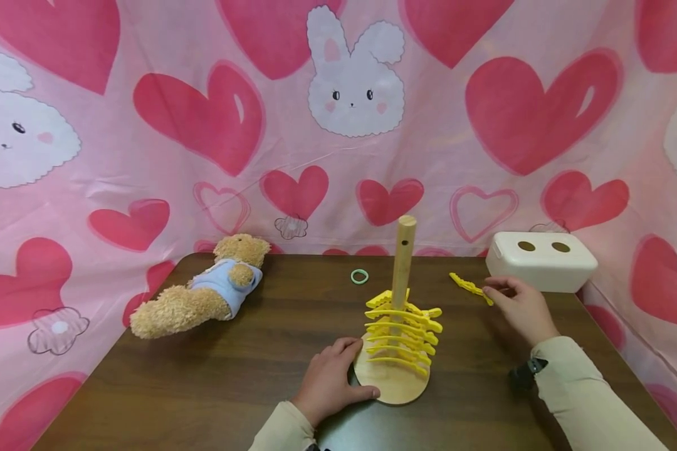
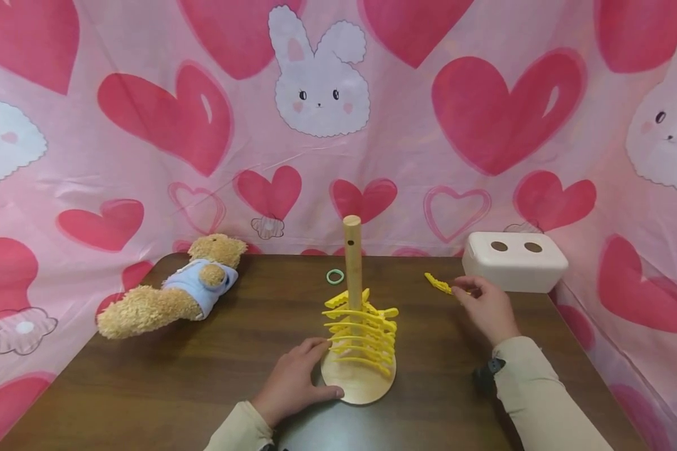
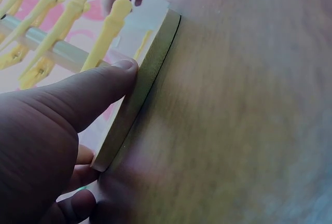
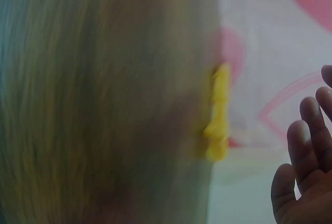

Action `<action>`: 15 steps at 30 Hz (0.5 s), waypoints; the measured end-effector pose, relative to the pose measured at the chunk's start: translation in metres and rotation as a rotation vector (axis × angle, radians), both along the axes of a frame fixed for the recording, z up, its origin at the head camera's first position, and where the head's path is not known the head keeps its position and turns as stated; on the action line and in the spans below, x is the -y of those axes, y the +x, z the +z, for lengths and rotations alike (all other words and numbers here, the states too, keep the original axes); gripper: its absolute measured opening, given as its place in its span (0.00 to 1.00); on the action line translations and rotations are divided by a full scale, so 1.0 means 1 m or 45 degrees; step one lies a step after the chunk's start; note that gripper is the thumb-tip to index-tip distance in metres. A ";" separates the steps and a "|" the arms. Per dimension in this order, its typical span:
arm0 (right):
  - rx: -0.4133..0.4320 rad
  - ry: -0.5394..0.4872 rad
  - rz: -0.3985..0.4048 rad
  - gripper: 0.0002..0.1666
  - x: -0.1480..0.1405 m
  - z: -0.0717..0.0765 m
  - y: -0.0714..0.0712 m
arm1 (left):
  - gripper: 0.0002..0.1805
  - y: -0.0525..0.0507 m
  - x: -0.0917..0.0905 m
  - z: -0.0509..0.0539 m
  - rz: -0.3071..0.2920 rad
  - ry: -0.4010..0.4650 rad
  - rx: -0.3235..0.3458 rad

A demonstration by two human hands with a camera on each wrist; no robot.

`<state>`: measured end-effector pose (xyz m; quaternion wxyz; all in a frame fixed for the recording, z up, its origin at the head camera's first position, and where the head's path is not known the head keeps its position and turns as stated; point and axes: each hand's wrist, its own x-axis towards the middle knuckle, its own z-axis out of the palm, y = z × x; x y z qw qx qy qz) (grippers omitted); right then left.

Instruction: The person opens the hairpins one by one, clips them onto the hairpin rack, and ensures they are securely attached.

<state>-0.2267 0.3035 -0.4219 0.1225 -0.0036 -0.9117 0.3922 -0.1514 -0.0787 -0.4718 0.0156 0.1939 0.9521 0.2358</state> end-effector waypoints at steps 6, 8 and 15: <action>0.185 -0.069 -0.092 0.30 -0.011 -0.010 -0.021 | 0.52 0.000 0.002 -0.002 0.005 0.005 0.025; 0.229 -0.077 -0.110 0.31 -0.013 -0.012 -0.026 | 0.53 -0.001 0.002 -0.002 0.009 0.002 0.031; 0.302 0.072 -0.066 0.23 -0.026 -0.019 -0.036 | 0.52 0.000 0.001 0.001 0.000 0.007 0.026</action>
